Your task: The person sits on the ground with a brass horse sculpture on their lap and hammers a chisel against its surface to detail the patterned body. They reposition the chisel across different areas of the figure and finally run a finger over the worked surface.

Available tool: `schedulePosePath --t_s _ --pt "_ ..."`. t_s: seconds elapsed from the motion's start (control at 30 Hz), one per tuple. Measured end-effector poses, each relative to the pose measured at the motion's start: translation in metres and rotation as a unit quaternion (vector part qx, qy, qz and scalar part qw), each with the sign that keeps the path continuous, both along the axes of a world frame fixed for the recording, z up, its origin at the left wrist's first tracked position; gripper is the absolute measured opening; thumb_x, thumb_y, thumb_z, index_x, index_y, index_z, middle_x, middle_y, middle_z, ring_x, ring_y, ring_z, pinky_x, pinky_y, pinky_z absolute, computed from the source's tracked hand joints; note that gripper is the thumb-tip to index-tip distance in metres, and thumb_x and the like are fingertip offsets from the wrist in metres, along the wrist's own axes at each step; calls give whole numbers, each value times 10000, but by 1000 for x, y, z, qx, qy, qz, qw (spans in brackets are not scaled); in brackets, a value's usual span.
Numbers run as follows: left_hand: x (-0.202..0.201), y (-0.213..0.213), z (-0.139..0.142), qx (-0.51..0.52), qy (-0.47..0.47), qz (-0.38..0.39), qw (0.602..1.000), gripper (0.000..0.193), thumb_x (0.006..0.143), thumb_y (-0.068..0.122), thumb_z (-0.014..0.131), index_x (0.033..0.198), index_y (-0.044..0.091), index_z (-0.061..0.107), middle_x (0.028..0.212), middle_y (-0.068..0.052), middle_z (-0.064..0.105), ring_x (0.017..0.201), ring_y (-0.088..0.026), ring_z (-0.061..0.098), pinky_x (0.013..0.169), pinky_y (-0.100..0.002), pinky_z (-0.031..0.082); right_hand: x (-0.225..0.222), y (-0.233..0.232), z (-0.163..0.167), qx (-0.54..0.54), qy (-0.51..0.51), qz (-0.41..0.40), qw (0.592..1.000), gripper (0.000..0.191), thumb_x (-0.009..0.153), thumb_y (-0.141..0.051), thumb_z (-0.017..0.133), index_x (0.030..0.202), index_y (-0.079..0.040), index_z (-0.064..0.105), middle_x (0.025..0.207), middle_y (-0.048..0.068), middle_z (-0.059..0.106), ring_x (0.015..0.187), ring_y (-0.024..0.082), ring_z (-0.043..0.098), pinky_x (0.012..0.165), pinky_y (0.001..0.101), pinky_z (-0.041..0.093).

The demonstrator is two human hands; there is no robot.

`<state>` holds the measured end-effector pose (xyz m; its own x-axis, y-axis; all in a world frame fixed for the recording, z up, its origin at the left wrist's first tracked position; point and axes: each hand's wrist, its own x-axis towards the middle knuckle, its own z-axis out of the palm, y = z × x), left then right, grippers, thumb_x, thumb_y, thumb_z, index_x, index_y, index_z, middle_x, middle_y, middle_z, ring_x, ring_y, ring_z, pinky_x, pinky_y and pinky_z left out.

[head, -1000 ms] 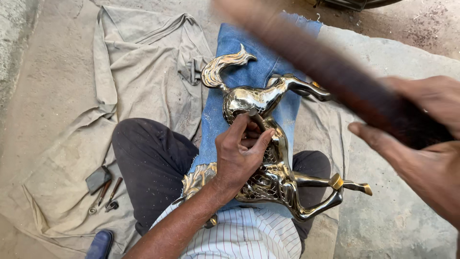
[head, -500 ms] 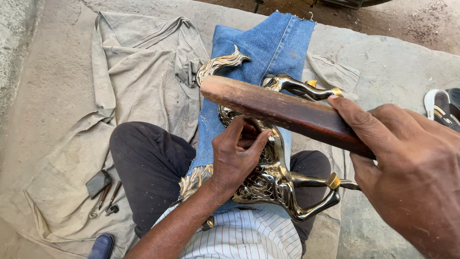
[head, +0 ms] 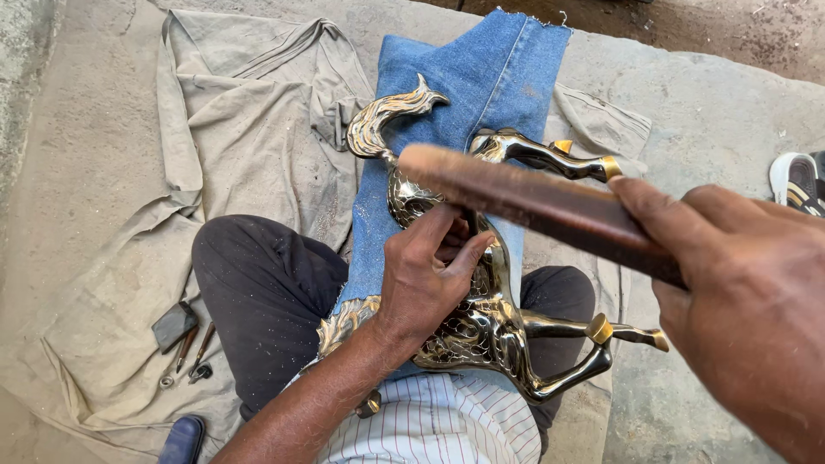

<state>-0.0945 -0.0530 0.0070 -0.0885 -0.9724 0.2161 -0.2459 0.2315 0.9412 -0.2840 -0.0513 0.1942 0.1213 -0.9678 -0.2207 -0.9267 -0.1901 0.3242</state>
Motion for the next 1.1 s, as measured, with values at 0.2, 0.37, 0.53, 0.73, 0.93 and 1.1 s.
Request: schedulePosePath --t_s 0.2,0.37,0.53,0.73,0.93,1.1 --pt "1 -15 12 29 18 -34 999 421 856 132 843 1207 -6 657 937 -123 735 808 -177 758 665 -299 627 -23 -4 -6 2 -100 -110 989 669 850 -36 782 1487 -168 628 907 89 748 639 168 714 619 301 605" --pt "0 -24 21 34 -6 -70 997 438 837 113 841 1232 16 677 949 -136 750 765 -208 748 658 -334 608 -54 1 -27 -108 -294 -10 950 658 763 -29 789 1392 5 602 983 189 728 781 198 713 750 328 592" --pt "1 -37 29 22 -43 -146 988 404 848 94 807 1222 15 675 967 -166 755 838 -275 769 712 -392 594 -92 25 -55 -30 -239 -160 957 705 795 -41 816 1471 -72 617 971 125 747 712 161 713 677 290 615" --pt "-3 -48 36 18 -98 -204 974 405 834 98 795 1218 27 687 988 -179 762 881 -319 763 765 -435 592 -132 67 -85 -3 -266 -220 939 712 796 -70 819 1478 -111 620 920 107 748 617 169 695 609 300 615" --pt "-10 -57 40 44 -145 -268 952 423 819 128 802 1224 65 699 970 -162 772 876 -299 768 772 -425 598 -126 93 -92 -12 -309 -253 917 733 786 -121 816 1492 -81 621 896 124 729 566 159 700 594 308 602" --pt "-14 -67 40 -13 -173 -326 929 449 782 127 825 1210 66 704 951 -168 767 888 -315 759 777 -444 588 -102 118 -99 119 -174 -448 869 326 999 -123 775 1263 8 637 851 252 688 598 349 697 538 437 647"
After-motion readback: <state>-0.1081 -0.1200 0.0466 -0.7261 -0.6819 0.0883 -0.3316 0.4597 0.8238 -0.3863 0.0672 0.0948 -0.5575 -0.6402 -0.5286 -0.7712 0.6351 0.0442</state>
